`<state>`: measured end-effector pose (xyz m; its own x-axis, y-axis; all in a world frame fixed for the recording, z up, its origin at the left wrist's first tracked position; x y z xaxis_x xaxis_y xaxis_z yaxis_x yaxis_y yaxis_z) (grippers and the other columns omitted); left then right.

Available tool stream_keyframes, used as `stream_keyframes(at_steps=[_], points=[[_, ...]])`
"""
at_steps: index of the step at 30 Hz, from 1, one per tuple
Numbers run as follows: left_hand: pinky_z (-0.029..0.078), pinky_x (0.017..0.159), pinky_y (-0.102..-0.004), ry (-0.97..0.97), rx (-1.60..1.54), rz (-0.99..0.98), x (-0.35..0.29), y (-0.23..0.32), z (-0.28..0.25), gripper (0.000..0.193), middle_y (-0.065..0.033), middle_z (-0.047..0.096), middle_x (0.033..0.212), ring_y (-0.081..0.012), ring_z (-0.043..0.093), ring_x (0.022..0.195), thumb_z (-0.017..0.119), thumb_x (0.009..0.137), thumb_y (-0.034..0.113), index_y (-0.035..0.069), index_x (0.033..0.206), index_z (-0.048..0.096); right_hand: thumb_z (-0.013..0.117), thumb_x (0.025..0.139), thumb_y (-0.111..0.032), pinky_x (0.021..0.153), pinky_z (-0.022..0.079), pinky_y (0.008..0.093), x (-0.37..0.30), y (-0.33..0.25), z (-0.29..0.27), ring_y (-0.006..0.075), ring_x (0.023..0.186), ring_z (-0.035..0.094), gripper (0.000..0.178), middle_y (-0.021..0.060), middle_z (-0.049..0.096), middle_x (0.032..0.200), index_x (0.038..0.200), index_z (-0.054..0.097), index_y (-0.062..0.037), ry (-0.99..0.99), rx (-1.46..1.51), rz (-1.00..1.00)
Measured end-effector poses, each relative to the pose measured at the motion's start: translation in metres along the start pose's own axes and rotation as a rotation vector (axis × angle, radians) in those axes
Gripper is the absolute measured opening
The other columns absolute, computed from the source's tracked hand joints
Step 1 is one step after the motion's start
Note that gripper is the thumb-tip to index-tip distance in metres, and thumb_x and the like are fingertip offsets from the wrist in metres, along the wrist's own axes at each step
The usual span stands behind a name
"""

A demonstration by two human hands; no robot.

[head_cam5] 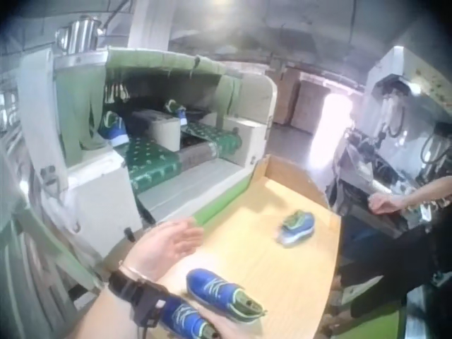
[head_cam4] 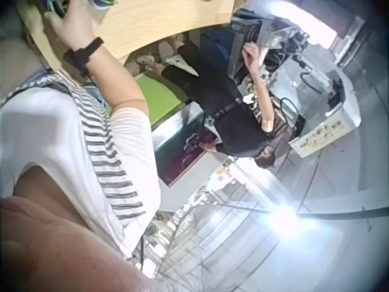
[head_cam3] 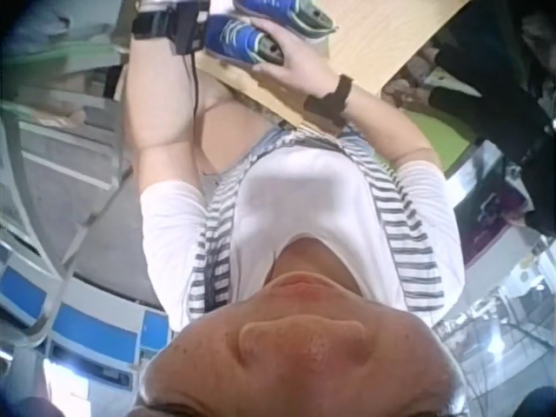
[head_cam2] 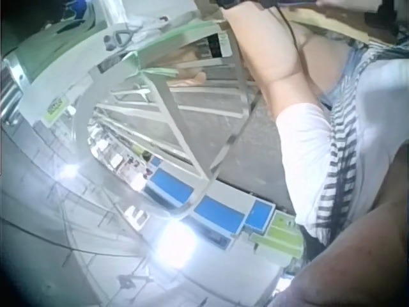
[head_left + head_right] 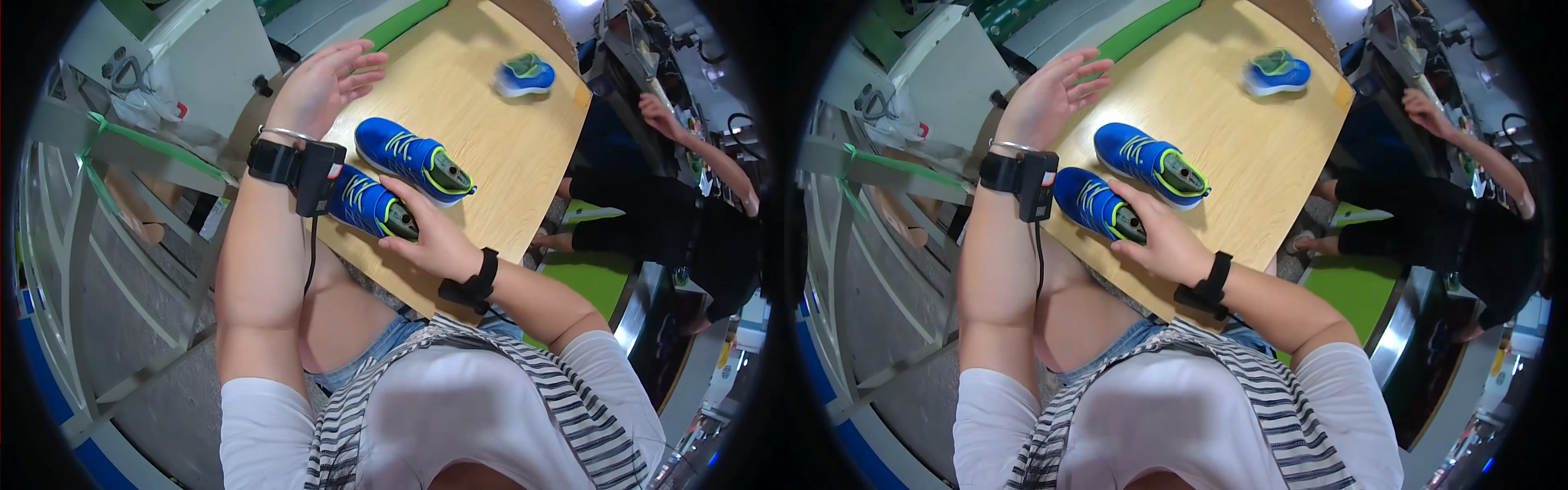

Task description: Inspecting shoe components and placing shoes on a conveyor belt for processing.

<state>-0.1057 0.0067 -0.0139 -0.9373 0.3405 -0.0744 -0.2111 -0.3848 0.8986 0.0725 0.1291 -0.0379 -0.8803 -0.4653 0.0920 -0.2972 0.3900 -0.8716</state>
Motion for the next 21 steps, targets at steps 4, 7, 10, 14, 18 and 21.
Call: stream_keyframes(at_steps=[4, 7, 10, 14, 18, 21], points=[[0.047, 0.101, -0.0356, 0.020, 0.073, 0.053, -0.005, 0.018, 0.007, 0.040, -0.0137, 0.064, 0.128, -0.0245, 0.062, 0.115, 0.055, 0.103, 0.024, 0.004, 0.137, 0.052, 0.077, 0.084, -0.009, 0.110, 0.039, 0.0365, -0.003, 0.016, -0.018, 0.0237, 0.131, 0.049, 0.079, 0.0118, 0.047, 0.146, 0.152, 0.036, -0.0084, 0.093, 0.357, 0.142], [0.046, 0.101, -0.0375, 0.049, 0.156, 0.148, -0.016, 0.041, -0.002, 0.042, -0.0123, 0.062, 0.132, -0.0238, 0.059, 0.120, 0.055, 0.102, 0.027, 0.006, 0.138, 0.052, 0.077, 0.085, -0.011, 0.108, 0.041, 0.0360, -0.005, -0.006, -0.065, 0.0222, 0.126, 0.052, 0.079, 0.0132, 0.051, 0.139, 0.151, 0.034, -0.0088, 0.130, 0.457, 0.243], [0.045, 0.101, -0.0412, 0.143, 0.088, 0.207, -0.020, 0.050, -0.001, 0.047, -0.0106, 0.056, 0.141, -0.0217, 0.052, 0.128, 0.057, 0.101, 0.035, 0.009, 0.140, 0.051, 0.074, 0.090, -0.014, 0.104, 0.045, 0.0365, 0.006, -0.053, -0.126, 0.0228, 0.121, 0.057, 0.079, 0.0141, 0.053, 0.135, 0.154, 0.028, -0.0095, 0.380, 0.454, 0.093], [0.051, 0.102, -0.0462, -0.457, -0.100, -0.011, -0.054, 0.031, 0.117, 0.084, -0.0056, 0.049, 0.148, -0.0245, 0.048, 0.136, 0.060, 0.093, 0.061, 0.014, 0.156, 0.030, 0.067, 0.096, -0.021, 0.108, 0.043, 0.0381, 0.031, -0.088, -0.151, 0.0249, 0.134, 0.047, 0.076, 0.0165, 0.041, 0.148, 0.156, 0.022, -0.0083, 0.489, 0.462, -0.134], [0.053, 0.099, -0.0477, -0.481, -0.240, 0.091, -0.041, 0.045, 0.117, 0.080, -0.0108, 0.052, 0.145, -0.0274, 0.054, 0.130, 0.053, 0.094, 0.062, 0.007, 0.150, 0.038, 0.067, 0.095, -0.027, 0.111, 0.039, 0.0437, 0.033, -0.086, -0.145, 0.0334, 0.140, 0.041, 0.074, 0.0210, 0.037, 0.155, 0.154, 0.029, -0.0043, 0.409, -0.065, -0.232], [0.049, 0.104, -0.0538, -0.268, -0.437, 0.267, -0.006, 0.086, 0.063, 0.074, -0.0157, 0.052, 0.143, -0.0397, 0.051, 0.131, 0.050, 0.098, 0.056, 0.003, 0.148, 0.039, 0.072, 0.090, -0.025, 0.109, 0.041, 0.0440, 0.025, -0.029, -0.103, 0.0378, 0.132, 0.049, 0.071, 0.0221, 0.047, 0.146, 0.148, 0.039, -0.0019, 0.197, -0.403, -0.031]])
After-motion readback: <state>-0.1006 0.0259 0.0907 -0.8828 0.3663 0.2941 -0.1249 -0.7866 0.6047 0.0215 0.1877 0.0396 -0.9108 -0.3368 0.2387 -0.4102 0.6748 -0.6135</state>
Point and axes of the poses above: each hand's wrist, its own x-axis towards the middle knuckle, its own z-axis out of the palm, y = z × x, the point moved 10 cm from there along x, towards the middle knuckle
